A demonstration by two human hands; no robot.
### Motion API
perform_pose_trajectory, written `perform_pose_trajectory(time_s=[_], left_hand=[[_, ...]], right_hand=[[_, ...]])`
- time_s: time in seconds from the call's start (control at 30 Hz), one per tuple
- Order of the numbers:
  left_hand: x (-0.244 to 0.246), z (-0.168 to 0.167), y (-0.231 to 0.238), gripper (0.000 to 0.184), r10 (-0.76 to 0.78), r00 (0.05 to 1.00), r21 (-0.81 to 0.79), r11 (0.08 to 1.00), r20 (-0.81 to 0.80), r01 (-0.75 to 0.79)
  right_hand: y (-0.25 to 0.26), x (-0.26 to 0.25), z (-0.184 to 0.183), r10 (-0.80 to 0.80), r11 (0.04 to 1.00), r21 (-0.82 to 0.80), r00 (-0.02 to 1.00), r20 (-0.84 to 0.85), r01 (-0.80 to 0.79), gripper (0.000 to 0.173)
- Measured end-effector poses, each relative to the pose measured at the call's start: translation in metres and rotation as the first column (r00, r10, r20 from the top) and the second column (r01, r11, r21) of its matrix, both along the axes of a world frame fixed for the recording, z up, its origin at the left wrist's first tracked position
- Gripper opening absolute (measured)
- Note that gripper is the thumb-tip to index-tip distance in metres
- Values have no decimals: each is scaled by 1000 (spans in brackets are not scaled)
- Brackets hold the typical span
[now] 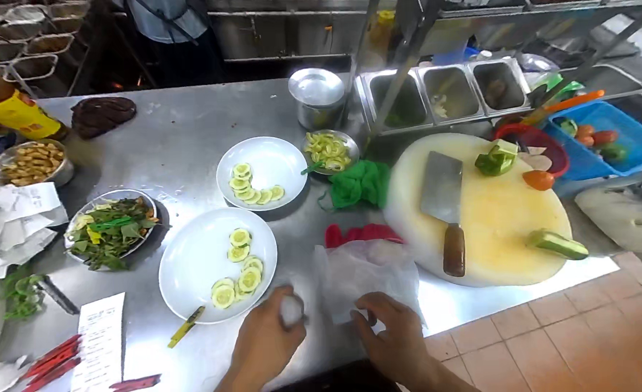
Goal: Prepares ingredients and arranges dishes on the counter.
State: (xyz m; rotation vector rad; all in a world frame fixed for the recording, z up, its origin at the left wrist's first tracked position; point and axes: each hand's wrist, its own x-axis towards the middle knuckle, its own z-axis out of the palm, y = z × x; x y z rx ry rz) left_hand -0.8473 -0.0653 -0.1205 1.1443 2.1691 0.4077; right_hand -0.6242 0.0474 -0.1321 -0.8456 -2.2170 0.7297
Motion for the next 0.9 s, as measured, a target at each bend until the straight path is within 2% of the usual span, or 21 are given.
perform_pose_trajectory(time_s=[0.03, 0.1, 0.17, 0.2, 0.23, 0.3, 0.33, 0.4, 0.47, 0.53, 0.6, 0.67, 0.73, 0.8, 0.83, 0.87, 0.9], left_hand=[[2, 16, -10, 63, 34, 999, 186, 982, -21, -30], [4, 62, -31, 63, 39, 995, 510, 860, -88, 11], [7, 94, -48, 62, 37, 978, 675, 728, -206, 115], [11, 93, -54, 62, 57, 957, 690, 705, -286, 164], [17, 75, -58, 61, 100, 924, 667, 721, -370, 188], [26, -6, -53, 58, 175, 790, 516, 833, -587, 200], [28, -42, -52, 61, 143, 751, 391, 906, -645, 164], [25, -68, -39, 66, 35, 764, 163, 982, -645, 92], [29, -73, -43, 66, 14, 770, 120, 989, -638, 82], [24, -75, -44, 63, 37, 773, 188, 976, -634, 108], [20, -70, -41, 60, 58, 844, 276, 955, -533, 109], [23, -45, -40, 59, 91, 927, 378, 924, -364, 57], [29, 0, -43, 62, 114, 961, 531, 846, -253, 40], [36, 41, -47, 60, 137, 950, 630, 773, -281, 75], [40, 47, -49, 59, 145, 926, 620, 776, -349, 112], [42, 33, -46, 56, 171, 884, 597, 790, -435, 141], [44, 0, -43, 53, 214, 821, 573, 804, -529, 160]], right_hand=[[3, 4, 0, -10, 1000, -5, 1000, -30, 9, 14], [9, 11, 1, -40, 999, -19, 996, -81, 39, 12], [15, 16, 5, -76, 997, -21, 989, -124, 74, 12], [19, 18, 7, -90, 996, -20, 987, -131, 89, 12], [22, 19, 8, -101, 995, -17, 986, -133, 100, 12], [26, 21, 8, -99, 995, -19, 987, -127, 97, 13], [23, 23, 7, -96, 995, -28, 989, -116, 94, 12], [27, 27, 9, -82, 996, -29, 990, -117, 79, 12], [23, 35, 7, -57, 997, -63, 991, -124, 50, 11], [23, 33, 4, -39, 996, -90, 991, -131, 27, 10], [23, 31, 4, -28, 995, -103, 990, -140, 13, 11], [22, 31, 4, -17, 993, -118, 987, -158, -2, 11], [25, 34, 6, -23, 992, -125, 986, -167, 2, 11], [29, 40, 11, -45, 991, -133, 986, -161, 23, 12], [32, 43, 13, -55, 990, -136, 986, -156, 34, 12], [34, 45, 14, -63, 990, -132, 987, -151, 43, 12], [34, 45, 13, -66, 990, -130, 987, -146, 47, 12]])
